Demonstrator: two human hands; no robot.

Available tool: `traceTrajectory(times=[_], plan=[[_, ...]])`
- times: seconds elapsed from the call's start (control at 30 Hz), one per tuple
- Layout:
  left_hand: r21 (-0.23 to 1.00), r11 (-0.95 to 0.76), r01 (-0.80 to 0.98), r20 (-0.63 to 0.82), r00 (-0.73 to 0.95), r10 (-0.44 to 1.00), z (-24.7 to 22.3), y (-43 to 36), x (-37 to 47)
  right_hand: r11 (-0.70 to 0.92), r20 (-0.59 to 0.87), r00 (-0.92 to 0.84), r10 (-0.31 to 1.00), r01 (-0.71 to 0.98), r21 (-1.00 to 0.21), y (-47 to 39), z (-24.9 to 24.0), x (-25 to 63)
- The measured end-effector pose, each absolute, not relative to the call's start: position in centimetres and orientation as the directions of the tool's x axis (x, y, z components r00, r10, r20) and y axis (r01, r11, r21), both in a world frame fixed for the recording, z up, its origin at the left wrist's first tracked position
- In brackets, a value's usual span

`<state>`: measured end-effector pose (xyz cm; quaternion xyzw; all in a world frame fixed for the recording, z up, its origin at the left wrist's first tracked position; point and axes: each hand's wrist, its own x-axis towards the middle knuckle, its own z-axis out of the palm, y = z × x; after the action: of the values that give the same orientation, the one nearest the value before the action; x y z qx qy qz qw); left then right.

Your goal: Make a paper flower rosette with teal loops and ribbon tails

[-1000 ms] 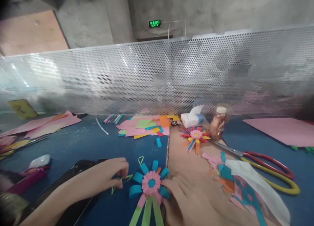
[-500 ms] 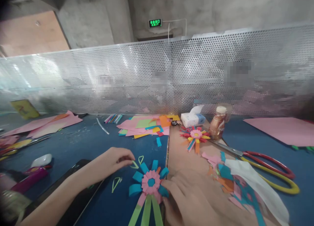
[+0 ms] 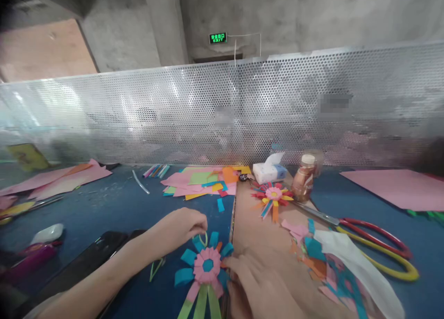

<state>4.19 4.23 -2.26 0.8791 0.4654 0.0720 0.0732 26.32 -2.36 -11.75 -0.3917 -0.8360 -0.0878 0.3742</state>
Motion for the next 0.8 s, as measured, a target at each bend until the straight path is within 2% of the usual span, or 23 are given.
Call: traceTrajectory(times=[0.13, 0.3, 0.4, 0.5, 0.63, 0.7, 0.8], plan=[[0.181, -0.565, 0.805, 0.067, 0.563, 0.824, -2.5, 4.1, 4.3, 0.678, 0.609, -0.432, 0.665, 0.691, -0.25, -2.5, -10.7, 26.5], [0.203, -0.542, 0.815, 0.073, 0.54, 0.839, -2.6, 4.1, 4.1, 0.672, 0.586, -0.439, 0.681, 0.693, -0.262, -3.0, -10.0, 26.1], [0.292, -0.575, 0.764, 0.108, 0.571, 0.814, -2.6, 4.3, 3.7, 0.684, 0.577, -0.46, 0.675, 0.684, -0.254, -3.2, -9.6, 26.0], [0.459, -0.591, 0.664, 0.12, 0.613, 0.781, -2.5, 4.5, 3.2, 0.702, 0.561, -0.494, 0.664, 0.672, -0.238, -3.3, -9.0, 26.0], [0.676, -0.44, 0.591, 0.032, 0.573, 0.819, -2.3, 4.5, 2.7, 0.719, 0.546, -0.528, 0.651, 0.66, -0.218, -3.4, -8.4, 26.1], [0.71, -0.411, 0.571, 0.039, 0.552, 0.833, -2.1, 4.5, 2.5, 0.722, 0.542, -0.536, 0.647, 0.66, -0.209, -3.5, -8.3, 26.1], [0.68, -0.411, 0.607, 0.047, 0.524, 0.85, -1.7, 4.4, 2.2, 0.721, 0.542, -0.538, 0.645, 0.664, -0.2, -3.6, -8.3, 26.2]])
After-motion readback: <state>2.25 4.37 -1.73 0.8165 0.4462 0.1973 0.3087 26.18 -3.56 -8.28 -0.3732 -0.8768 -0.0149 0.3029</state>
